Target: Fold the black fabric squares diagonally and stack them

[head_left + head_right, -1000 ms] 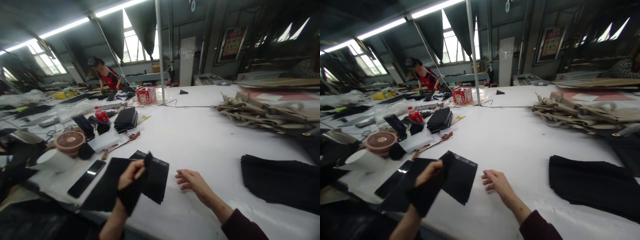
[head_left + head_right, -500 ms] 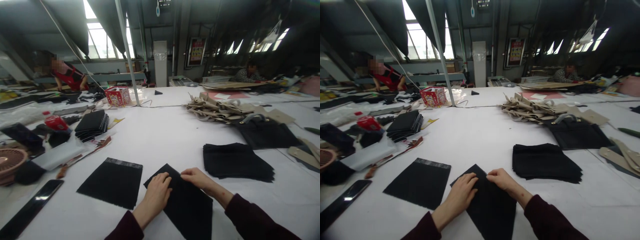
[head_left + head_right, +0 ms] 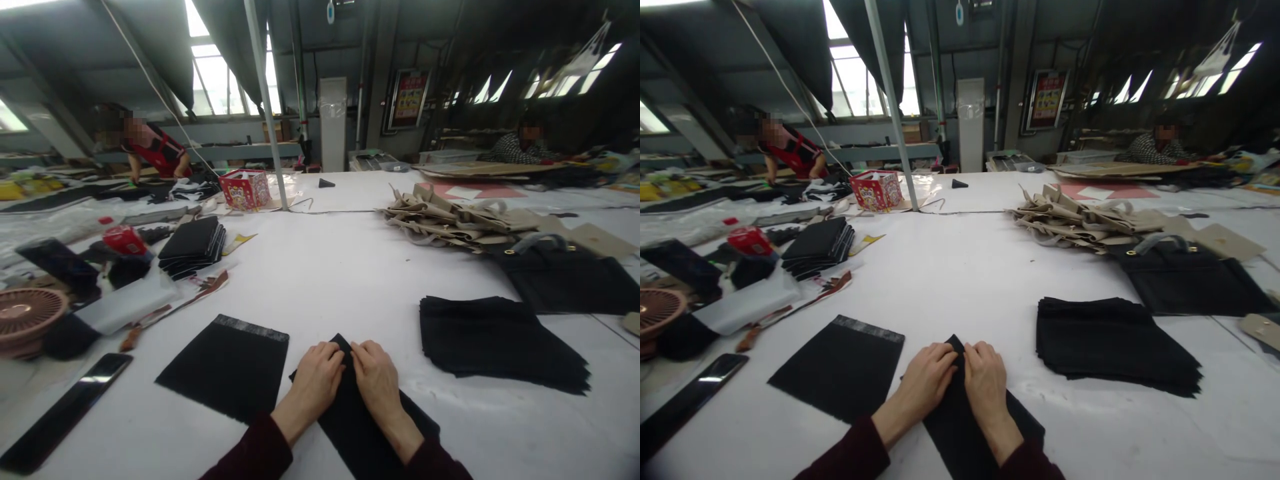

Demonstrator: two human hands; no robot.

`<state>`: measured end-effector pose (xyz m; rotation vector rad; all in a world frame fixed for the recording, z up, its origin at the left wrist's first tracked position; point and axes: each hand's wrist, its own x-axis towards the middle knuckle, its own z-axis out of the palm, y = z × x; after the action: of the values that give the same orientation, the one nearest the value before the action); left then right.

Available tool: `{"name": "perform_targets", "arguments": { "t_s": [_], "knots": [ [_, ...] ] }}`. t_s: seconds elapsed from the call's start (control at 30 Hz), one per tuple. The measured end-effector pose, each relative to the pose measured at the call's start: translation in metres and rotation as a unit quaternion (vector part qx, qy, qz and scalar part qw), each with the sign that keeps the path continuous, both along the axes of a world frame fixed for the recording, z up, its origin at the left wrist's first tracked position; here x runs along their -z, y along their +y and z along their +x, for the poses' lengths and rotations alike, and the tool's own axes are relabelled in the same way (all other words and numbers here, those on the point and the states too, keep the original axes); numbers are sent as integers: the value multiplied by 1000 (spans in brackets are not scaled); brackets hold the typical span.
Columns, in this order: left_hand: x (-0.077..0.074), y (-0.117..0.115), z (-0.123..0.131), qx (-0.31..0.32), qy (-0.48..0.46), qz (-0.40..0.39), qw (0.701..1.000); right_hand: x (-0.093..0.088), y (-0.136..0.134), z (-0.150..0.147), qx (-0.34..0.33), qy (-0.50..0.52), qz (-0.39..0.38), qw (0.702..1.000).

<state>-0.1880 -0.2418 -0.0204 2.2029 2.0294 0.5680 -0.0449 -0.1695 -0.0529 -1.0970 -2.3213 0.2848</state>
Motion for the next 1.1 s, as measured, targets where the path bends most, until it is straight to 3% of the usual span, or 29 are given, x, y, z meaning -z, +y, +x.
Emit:
{"name": "perform_targets", "arguments": {
  "t_s": [0.1,0.27,0.53,1.1],
  "knots": [
    [5,1,0,-4,-8,18,1000,10,-2,0,-3,-10,72,997],
    [12,4,-3,-3,-5,24,1000,11,-5,-1,-26,-60,135,989],
    [20,5,-7,-13,12,9,1000,11,-8,-2,-57,-77,142,985],
    [21,5,-6,-35,2,9,999,16,-6,-1,-79,-77,125,986]
  ]
}}
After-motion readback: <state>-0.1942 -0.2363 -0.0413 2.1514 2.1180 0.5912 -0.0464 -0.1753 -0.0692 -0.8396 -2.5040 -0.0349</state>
